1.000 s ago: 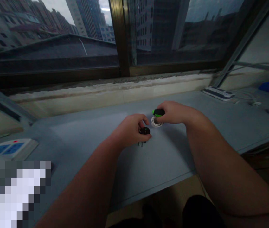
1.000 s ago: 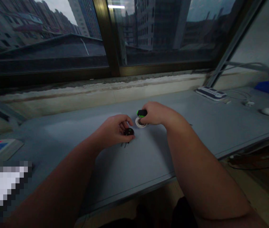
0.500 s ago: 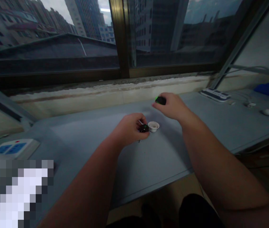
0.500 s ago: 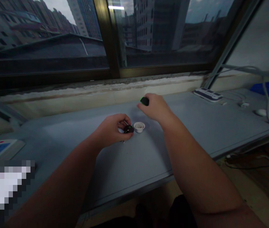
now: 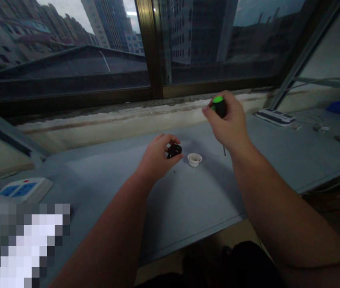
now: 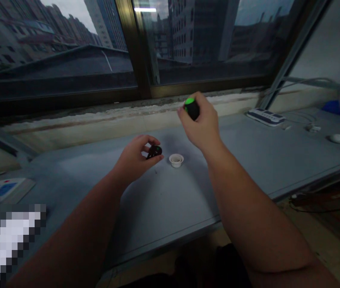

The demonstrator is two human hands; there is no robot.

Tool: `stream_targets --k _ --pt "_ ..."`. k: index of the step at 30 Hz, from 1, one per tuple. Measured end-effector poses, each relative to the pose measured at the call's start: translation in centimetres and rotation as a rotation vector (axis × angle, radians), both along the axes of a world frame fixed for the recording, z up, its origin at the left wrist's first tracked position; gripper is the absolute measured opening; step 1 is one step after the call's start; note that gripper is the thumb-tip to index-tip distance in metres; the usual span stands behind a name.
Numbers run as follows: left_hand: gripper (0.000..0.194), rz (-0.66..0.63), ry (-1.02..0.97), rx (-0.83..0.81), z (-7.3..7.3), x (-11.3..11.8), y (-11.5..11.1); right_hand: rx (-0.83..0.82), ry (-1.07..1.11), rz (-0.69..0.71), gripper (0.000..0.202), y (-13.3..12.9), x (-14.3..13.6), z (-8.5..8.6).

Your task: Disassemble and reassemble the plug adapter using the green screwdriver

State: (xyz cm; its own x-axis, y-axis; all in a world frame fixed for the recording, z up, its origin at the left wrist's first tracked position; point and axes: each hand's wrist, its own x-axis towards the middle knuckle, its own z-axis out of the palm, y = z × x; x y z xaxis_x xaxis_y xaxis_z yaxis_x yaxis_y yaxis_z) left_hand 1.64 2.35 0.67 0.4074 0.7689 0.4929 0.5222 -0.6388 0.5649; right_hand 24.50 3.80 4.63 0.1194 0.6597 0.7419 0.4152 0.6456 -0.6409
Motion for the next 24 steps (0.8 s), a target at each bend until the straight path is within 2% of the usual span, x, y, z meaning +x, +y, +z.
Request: stream_targets --k 3,7,12,14,16,18,21,24 --pt "0.030 0.051 0.117 0.000 0.1 -0.8 0.4 -0.035 -0.191 -0.167 0.018 0.5 -0.4 -1.0" --pt "0.040 0.062 0.203 -0.064 0.6 -1.3 0.3 -0.148 -0.330 -0.150 0.014 0.8 -1.0 -1.8" --pt "0.047 -0.003 0.183 -0.015 1.3 -1.3 -0.1 -0.189 -0.346 -0.174 0.014 1.3 -0.7 -2.1" --pt "0.048 0.013 0.177 -0.018 1.2 -1.4 0.0 -0.206 -0.355 -0.185 0.014 1.5 -0.5 -2.3" --pt "0.047 0.061 0.109 -0.055 0.8 -1.3 0.2 -0.225 -0.368 -0.178 0.015 1.6 -0.5 -2.4" --pt "0.045 0.090 -0.058 -0.136 0.5 -0.9 0.4 -0.235 -0.388 -0.156 0.019 1.6 -0.6 -2.4" --pt "0.035 0.019 -0.368 -0.326 0.3 -0.1 0.5 -0.230 -0.415 -0.069 0.028 1.1 -0.9 -2.1" --pt "0.030 -0.086 -0.518 -0.406 0.5 0.6 0.2 -0.226 -0.392 0.092 0.031 0.6 -1.2 -1.7"
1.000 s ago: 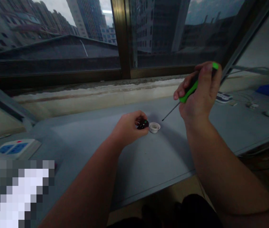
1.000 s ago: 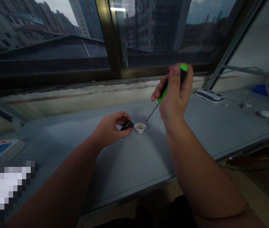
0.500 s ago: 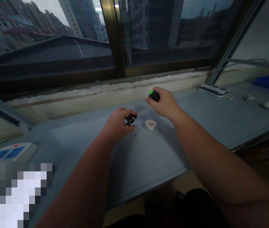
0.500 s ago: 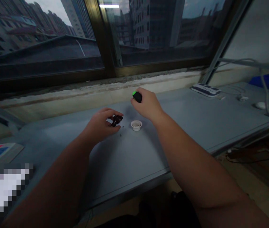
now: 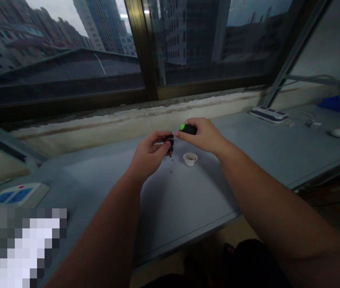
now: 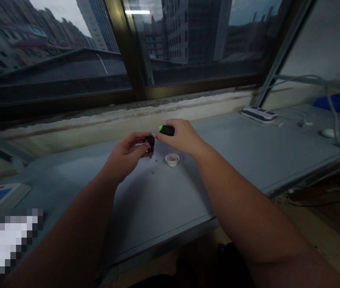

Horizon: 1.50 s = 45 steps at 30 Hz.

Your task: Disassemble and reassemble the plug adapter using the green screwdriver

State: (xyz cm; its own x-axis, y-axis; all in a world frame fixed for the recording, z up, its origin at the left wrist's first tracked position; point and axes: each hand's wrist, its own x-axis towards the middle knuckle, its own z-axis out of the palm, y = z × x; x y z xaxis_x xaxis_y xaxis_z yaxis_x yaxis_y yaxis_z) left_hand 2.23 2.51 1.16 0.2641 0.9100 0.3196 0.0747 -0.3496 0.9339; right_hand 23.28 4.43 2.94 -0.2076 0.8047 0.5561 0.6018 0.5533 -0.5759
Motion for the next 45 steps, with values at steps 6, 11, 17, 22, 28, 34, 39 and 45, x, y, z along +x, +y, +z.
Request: stream_targets --k 6,11,17,22,28,34,39,45 --pt "0.041 -0.106 -0.142 0.007 0.5 0.3 -0.8 -0.090 0.151 0.293 0.030 -0.5 0.0 0.4" --pt "0.051 -0.105 -0.219 -0.014 0.5 0.4 -1.0 -0.219 0.317 0.372 0.033 -1.1 -0.3 0.9" --pt "0.051 -0.112 -0.227 -0.044 0.7 0.3 -1.1 -0.245 0.307 0.425 0.035 -1.3 -0.3 1.0" --pt "0.050 -0.128 -0.241 -0.045 0.7 0.1 -1.1 -0.276 0.277 0.419 0.037 -1.4 -0.2 1.0" --pt "0.049 -0.155 -0.272 -0.071 0.6 0.1 -1.0 -0.290 0.300 0.479 0.037 -1.7 -0.2 1.3" --pt "0.048 -0.150 -0.271 -0.075 0.7 0.0 -1.1 -0.309 0.304 0.487 0.042 -1.8 -0.3 1.5" --pt "0.048 -0.127 -0.249 -0.055 0.7 0.0 -1.0 -0.332 0.306 0.476 0.040 -1.9 -0.4 1.6" --pt "0.046 -0.152 -0.276 -0.086 0.8 0.0 -1.0 -0.331 0.286 0.506 0.036 -2.0 -0.4 1.5"
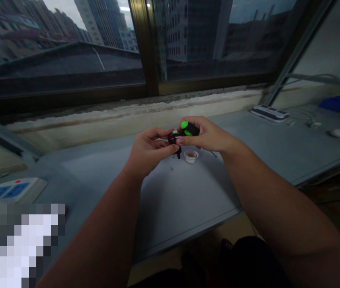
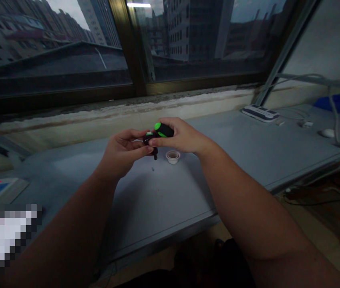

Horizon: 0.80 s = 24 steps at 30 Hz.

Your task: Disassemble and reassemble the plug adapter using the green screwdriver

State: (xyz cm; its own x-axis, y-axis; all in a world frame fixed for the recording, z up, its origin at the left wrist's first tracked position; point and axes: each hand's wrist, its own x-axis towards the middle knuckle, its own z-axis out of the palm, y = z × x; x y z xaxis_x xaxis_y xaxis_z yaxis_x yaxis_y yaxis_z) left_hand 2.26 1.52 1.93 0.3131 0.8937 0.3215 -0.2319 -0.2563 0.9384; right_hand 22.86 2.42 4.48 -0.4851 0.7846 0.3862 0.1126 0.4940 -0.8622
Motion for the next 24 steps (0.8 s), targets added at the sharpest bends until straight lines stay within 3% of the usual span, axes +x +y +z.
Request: stream_targets --k 24 --pt "0.043 -0.020 -0.015 -0.017 -0.40 -0.61 0.48 0.003 -0.033 -0.002 0.043 -0.23 0.42 0.45"
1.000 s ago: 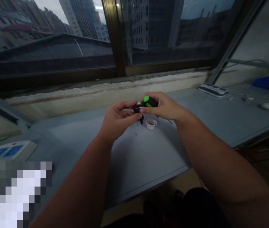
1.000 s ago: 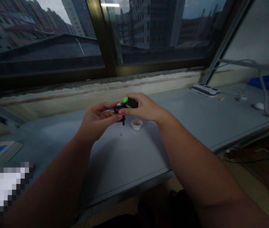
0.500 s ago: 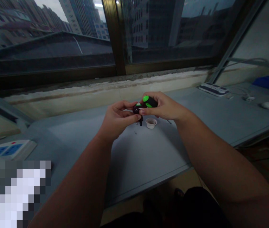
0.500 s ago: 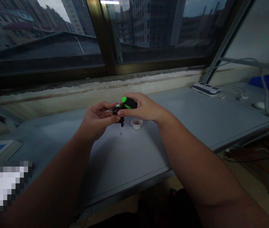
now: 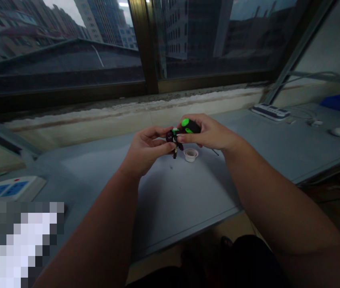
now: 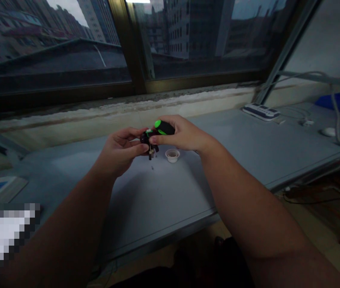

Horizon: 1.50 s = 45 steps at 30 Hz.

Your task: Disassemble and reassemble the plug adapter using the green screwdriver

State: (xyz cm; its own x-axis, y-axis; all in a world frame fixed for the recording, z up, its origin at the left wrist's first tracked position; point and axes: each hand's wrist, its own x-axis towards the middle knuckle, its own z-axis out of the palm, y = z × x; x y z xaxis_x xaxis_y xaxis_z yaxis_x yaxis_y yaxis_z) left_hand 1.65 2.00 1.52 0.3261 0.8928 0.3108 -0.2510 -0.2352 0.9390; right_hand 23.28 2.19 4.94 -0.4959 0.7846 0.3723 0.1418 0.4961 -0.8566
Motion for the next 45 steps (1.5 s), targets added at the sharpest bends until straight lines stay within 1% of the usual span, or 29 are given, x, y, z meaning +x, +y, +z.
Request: stream_targets --k 5,9,13,16,20,23,27,31,36,41,45 --pt "0.043 -0.019 0.025 -0.021 0.1 0.0 0.0 0.001 -0.025 0.000 0.041 0.2 0.3 0.0" --pt "0.045 0.005 0.059 -0.041 0.0 0.1 0.2 0.017 -0.013 -0.050 0.029 0.5 0.7 -0.2" --pt "0.040 0.080 0.121 -0.074 -0.2 0.3 0.5 0.021 0.007 -0.104 0.022 0.6 0.8 -0.4" --pt "0.035 0.150 0.149 -0.115 -0.4 0.3 0.9 0.026 -0.063 -0.134 0.021 0.7 0.9 -0.4" --pt "0.037 0.186 0.182 -0.221 -0.3 0.0 1.0 0.110 -0.198 -0.185 0.024 1.2 1.2 -0.7" --pt "0.038 0.216 0.291 -0.237 -0.2 -0.4 0.9 0.154 -0.285 -0.216 0.023 1.8 1.4 -1.2" --pt "0.031 0.276 0.497 -0.168 -0.2 -0.7 0.9 0.161 -0.349 -0.277 0.023 2.1 1.4 -1.5" --pt "0.020 0.243 0.613 -0.165 -0.3 -0.6 0.9 0.157 -0.396 -0.270 0.023 2.0 1.2 -1.5" --pt "0.017 0.255 0.699 -0.131 -0.7 -0.8 1.2 0.166 -0.418 -0.299 0.023 2.0 1.3 -1.5" --pt "0.020 0.234 0.647 -0.136 -1.2 -1.0 1.6 0.150 -0.412 -0.304 0.024 2.1 1.3 -1.5" --pt "0.019 0.200 0.590 -0.100 -1.0 -0.8 1.3 0.119 -0.413 -0.310 0.023 2.0 1.2 -1.4"
